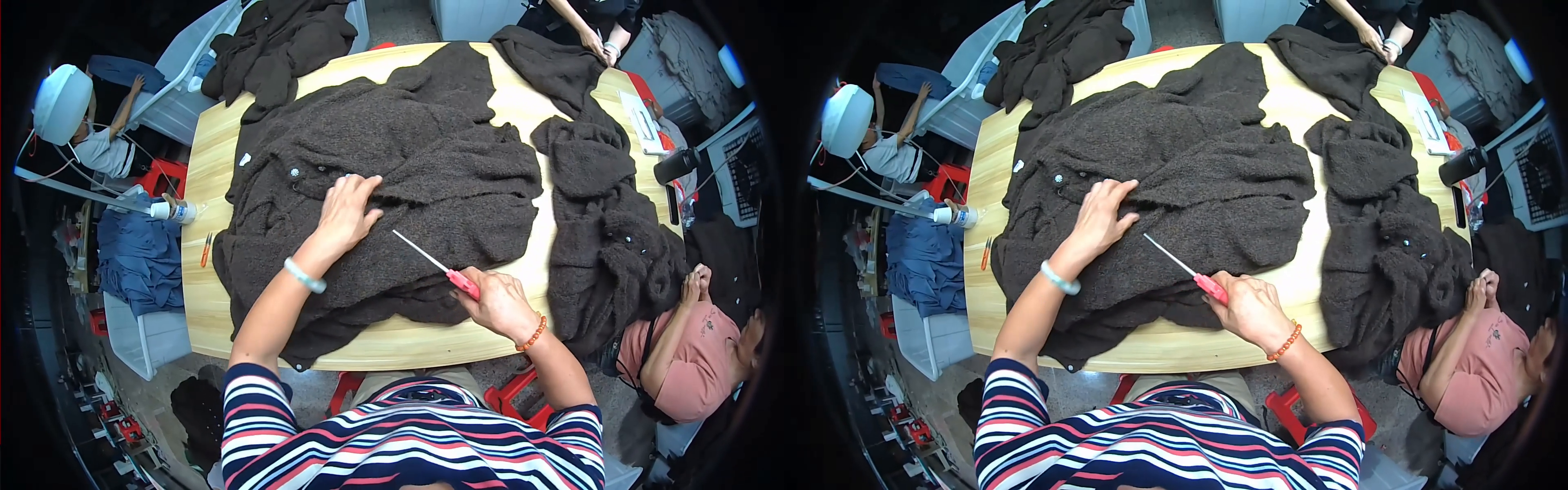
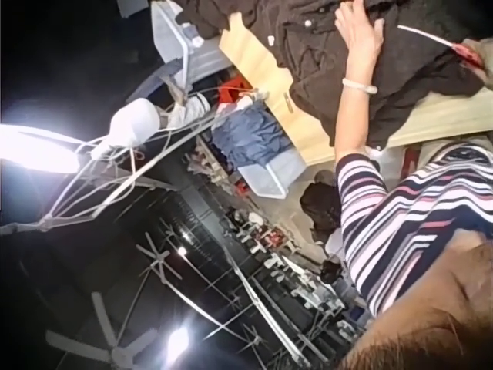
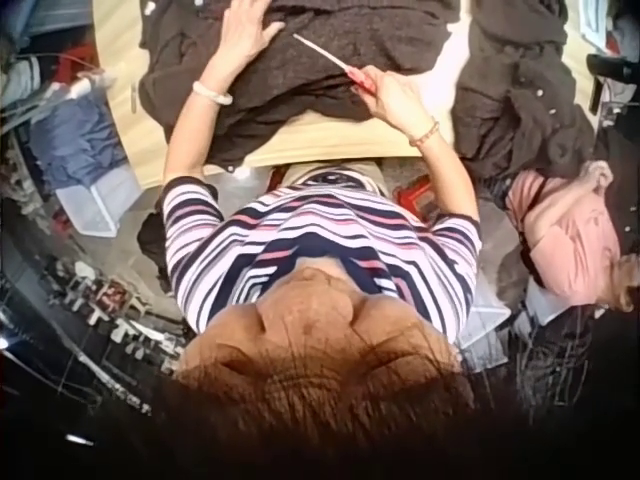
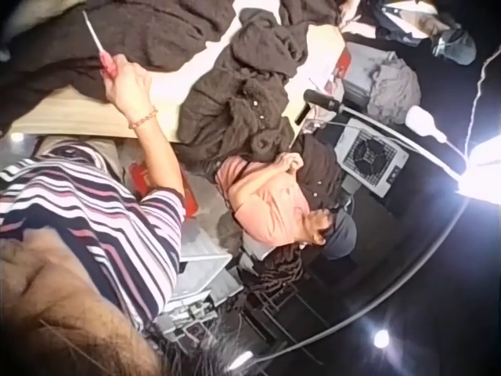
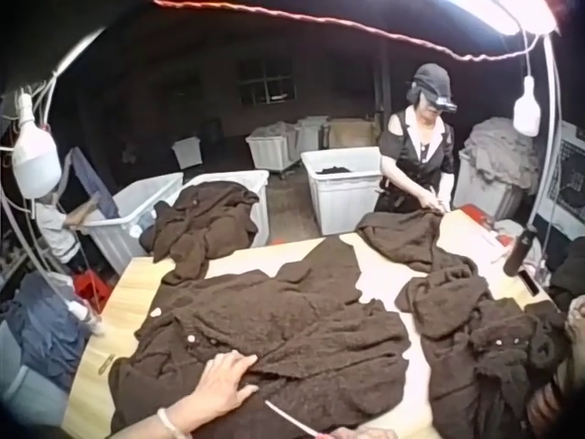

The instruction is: Trimming loose threads from sweaters using scissors.

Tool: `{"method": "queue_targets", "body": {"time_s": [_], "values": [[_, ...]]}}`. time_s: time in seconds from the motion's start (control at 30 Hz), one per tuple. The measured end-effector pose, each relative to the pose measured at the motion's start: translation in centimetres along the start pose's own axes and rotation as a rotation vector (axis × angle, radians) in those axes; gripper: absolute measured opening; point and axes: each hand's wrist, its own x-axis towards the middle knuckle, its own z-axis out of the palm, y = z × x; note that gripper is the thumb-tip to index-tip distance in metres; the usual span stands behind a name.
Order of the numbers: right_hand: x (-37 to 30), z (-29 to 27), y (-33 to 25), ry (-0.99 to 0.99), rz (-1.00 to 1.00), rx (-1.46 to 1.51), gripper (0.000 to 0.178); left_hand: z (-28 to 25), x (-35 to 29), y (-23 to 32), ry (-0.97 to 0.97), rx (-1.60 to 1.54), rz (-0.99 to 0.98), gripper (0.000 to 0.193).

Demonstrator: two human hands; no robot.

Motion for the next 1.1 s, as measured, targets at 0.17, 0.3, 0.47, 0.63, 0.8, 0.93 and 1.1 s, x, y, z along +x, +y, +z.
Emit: {"method": "queue_targets", "body": {"time_s": [0.17,0.3,0.47,0.63,0.8,0.93,1.1], "values": [[-0.7,-1.6,0.6,0.052,0.073,0.002,0.020,1.8,2.1,-1.3,-0.258,-0.619,-0.425,0.021],[-0.4,-1.7,0.8,0.064,0.065,-0.010,0.021,1.9,0.6,-1.3,-0.241,-0.868,-0.540,0.013],[1.3,-2.1,-0.3,0.067,0.006,0.005,0.022,2.8,-0.3,-1.3,-0.207,-0.998,-0.537,0.008],[1.8,-1.4,-0.5,-0.043,-0.148,-0.021,0.021,2.4,-0.7,-1.3,-0.150,-1.105,-0.600,0.013],[1.4,-1.1,0.8,0.040,-0.062,0.008,0.020,-0.5,-1.4,-1.7,-0.165,-1.207,-0.836,0.018],[1.0,-1.4,1.1,0.000,-0.009,-0.008,0.022,-1.6,-2.4,-2.5,-0.281,-1.163,-0.765,0.017],[1.1,-1.3,-0.2,-0.067,-0.054,-0.046,0.024,0.6,-2.5,-1.2,-0.252,-0.930,-0.613,0.011]]}}
